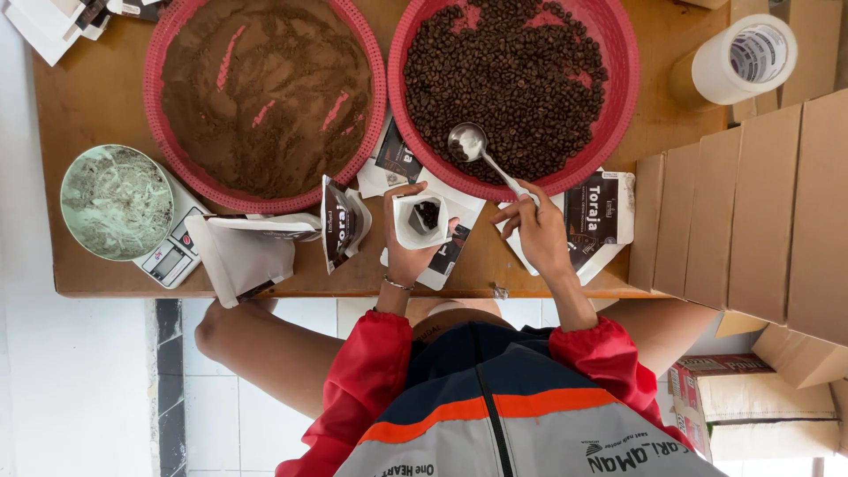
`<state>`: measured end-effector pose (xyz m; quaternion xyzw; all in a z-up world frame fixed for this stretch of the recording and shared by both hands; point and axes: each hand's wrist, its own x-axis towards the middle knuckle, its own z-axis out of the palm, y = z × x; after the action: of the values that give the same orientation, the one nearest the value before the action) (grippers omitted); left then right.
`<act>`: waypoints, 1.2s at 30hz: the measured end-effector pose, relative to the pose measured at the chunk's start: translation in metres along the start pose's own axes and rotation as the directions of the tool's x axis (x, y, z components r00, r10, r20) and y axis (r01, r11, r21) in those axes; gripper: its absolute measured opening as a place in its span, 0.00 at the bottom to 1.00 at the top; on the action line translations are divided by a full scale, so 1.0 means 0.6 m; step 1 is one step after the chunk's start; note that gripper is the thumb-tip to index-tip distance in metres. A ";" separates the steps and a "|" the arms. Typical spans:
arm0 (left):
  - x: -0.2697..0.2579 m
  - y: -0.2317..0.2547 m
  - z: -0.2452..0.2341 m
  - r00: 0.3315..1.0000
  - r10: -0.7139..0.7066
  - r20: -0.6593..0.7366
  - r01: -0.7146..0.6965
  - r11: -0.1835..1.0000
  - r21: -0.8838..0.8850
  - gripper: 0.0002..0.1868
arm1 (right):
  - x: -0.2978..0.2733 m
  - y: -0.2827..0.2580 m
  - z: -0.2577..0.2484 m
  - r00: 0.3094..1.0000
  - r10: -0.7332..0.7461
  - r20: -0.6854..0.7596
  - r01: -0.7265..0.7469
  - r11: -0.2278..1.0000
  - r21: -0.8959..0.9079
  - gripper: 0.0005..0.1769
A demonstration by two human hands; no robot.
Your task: Filling small coffee bags with roasted beans using a spoon and folding the bags for packaging.
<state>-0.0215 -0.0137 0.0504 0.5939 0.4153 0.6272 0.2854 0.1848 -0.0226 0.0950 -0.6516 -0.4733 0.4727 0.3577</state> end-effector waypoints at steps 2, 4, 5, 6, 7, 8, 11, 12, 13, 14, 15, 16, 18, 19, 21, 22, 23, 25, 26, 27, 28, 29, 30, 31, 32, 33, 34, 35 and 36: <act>0.001 0.001 -0.002 1.000 0.005 0.017 -0.006 1.000 0.030 0.34 | -0.002 -0.003 -0.007 1.000 0.013 -0.007 -0.013 0.999 0.049 0.22; 0.001 0.003 -0.001 1.000 0.002 0.018 -0.003 1.000 0.027 0.34 | -0.005 -0.007 -0.013 1.000 0.012 -0.018 -0.011 0.997 0.078 0.22; 0.001 0.003 -0.001 1.000 -0.001 0.019 0.000 1.000 0.023 0.34 | -0.007 -0.009 -0.015 0.999 0.012 -0.030 -0.009 0.994 0.106 0.22; 0.001 0.003 -0.001 1.000 -0.001 0.019 0.000 1.000 0.024 0.34 | -0.007 -0.007 -0.018 0.999 0.012 -0.030 -0.009 0.994 0.107 0.22; 0.000 0.002 -0.001 1.000 -0.007 0.021 0.006 1.000 0.022 0.34 | -0.007 -0.004 -0.021 0.998 -0.033 -0.049 0.038 0.996 0.086 0.23; -0.001 0.001 0.000 1.000 -0.013 0.023 0.013 1.000 0.019 0.35 | -0.008 -0.002 -0.025 0.995 -0.078 -0.067 0.082 0.995 0.063 0.23; 0.001 0.003 0.002 1.000 -0.009 0.028 0.008 0.999 0.031 0.34 | -0.021 -0.022 -0.036 0.969 -0.232 -0.081 0.216 0.962 -0.170 0.23; -0.001 0.002 0.001 0.999 -0.010 0.032 0.009 1.000 0.028 0.34 | -0.022 -0.022 -0.040 0.970 -0.229 -0.086 0.212 0.962 -0.170 0.23; -0.002 0.002 0.001 0.999 -0.026 0.034 0.025 0.999 0.023 0.34 | -0.023 -0.023 -0.044 0.962 -0.263 -0.069 0.244 0.946 -0.211 0.23; -0.002 0.000 0.002 0.999 -0.039 0.037 0.039 0.999 0.016 0.34 | -0.022 -0.024 -0.049 0.953 -0.299 -0.051 0.277 0.927 -0.252 0.23; -0.002 -0.001 0.003 0.998 -0.038 0.040 0.037 0.999 0.012 0.34 | -0.025 -0.022 -0.055 0.953 -0.298 -0.056 0.276 0.927 -0.253 0.23; -0.003 -0.002 0.003 0.999 -0.036 0.036 0.035 0.999 0.007 0.34 | -0.028 -0.020 -0.060 0.950 -0.305 -0.070 0.279 0.927 -0.250 0.23; -0.004 -0.005 0.003 0.999 -0.034 0.036 0.034 0.999 0.000 0.35 | -0.029 -0.008 -0.072 0.947 -0.308 -0.087 0.279 0.928 -0.247 0.24; -0.005 -0.006 0.003 0.999 -0.033 0.039 0.034 0.999 -0.023 0.35 | -0.027 0.001 -0.079 0.971 -0.183 -0.153 0.167 0.979 -0.114 0.23; -0.005 -0.008 0.002 0.998 -0.033 0.047 0.035 0.998 -0.049 0.35 | -0.024 0.018 -0.097 0.978 -0.045 -0.204 0.052 0.998 0.030 0.23; -0.005 -0.008 0.001 0.998 -0.022 0.052 0.024 0.999 -0.040 0.34 | -0.024 0.026 -0.108 0.975 0.049 -0.215 -0.014 0.987 0.160 0.22; -0.005 -0.008 0.001 0.998 -0.012 0.057 0.014 0.999 -0.032 0.34 | -0.025 0.034 -0.119 0.966 0.142 -0.214 -0.077 0.955 0.287 0.22; -0.005 -0.010 0.000 0.998 -0.014 0.067 0.016 0.999 -0.034 0.34 | -0.020 0.062 -0.135 0.960 0.215 -0.180 -0.133 0.914 0.382 0.21; -0.004 -0.012 0.000 0.997 -0.015 0.071 0.017 0.999 -0.033 0.34 | -0.017 0.076 -0.142 0.951 0.280 -0.134 -0.188 0.863 0.469 0.21; -0.005 -0.013 0.000 0.997 -0.013 0.075 0.015 0.999 -0.035 0.34 | -0.017 0.086 -0.144 0.950 0.280 -0.138 -0.185 0.862 0.472 0.21; -0.007 -0.014 -0.001 0.997 -0.021 0.078 0.023 0.999 -0.032 0.34 | -0.017 0.097 -0.147 0.939 0.329 -0.103 -0.231 0.822 0.521 0.21; -0.008 -0.014 -0.001 0.996 -0.029 0.082 0.031 0.999 -0.028 0.35 | -0.016 0.107 -0.148 0.925 0.375 -0.065 -0.275 0.777 0.566 0.24; -0.009 -0.016 -0.002 0.996 -0.029 0.084 0.031 0.999 -0.028 0.35 | -0.016 0.106 -0.150 0.924 0.376 -0.065 -0.275 0.775 0.569 0.24; -0.011 -0.018 -0.002 0.996 -0.020 0.091 0.022 1.000 -0.012 0.34 | -0.016 0.105 -0.151 0.919 0.383 -0.094 -0.273 0.789 0.550 0.25; -0.012 -0.020 -0.003 0.995 -0.012 0.097 0.012 1.000 0.003 0.34 | -0.016 0.104 -0.153 0.913 0.390 -0.122 -0.272 0.802 0.531 0.26; -0.011 -0.016 -0.003 0.995 -0.011 0.100 0.011 1.000 0.005 0.34 | -0.013 0.092 -0.156 0.912 0.391 -0.121 -0.272 0.801 0.534 0.26; -0.010 -0.012 -0.003 0.995 -0.026 0.098 0.028 0.999 -0.017 0.33 | -0.009 0.079 -0.160 0.915 0.359 -0.184 -0.242 0.854 0.461 0.26; -0.009 -0.008 -0.002 0.995 -0.041 0.096 0.045 0.998 -0.039 0.32 | -0.005 0.066 -0.164 0.915 0.321 -0.243 -0.214 0.899 0.382 0.27; -0.007 -0.009 -0.003 0.994 -0.039 0.099 0.044 0.998 -0.041 0.32 | 0.003 0.062 -0.170 0.914 0.322 -0.246 -0.213 0.899 0.384 0.27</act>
<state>-0.0232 -0.0152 0.0438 0.6088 0.3996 0.6001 0.3310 0.2928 -0.0340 0.0910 -0.7018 -0.2263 0.4884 0.4667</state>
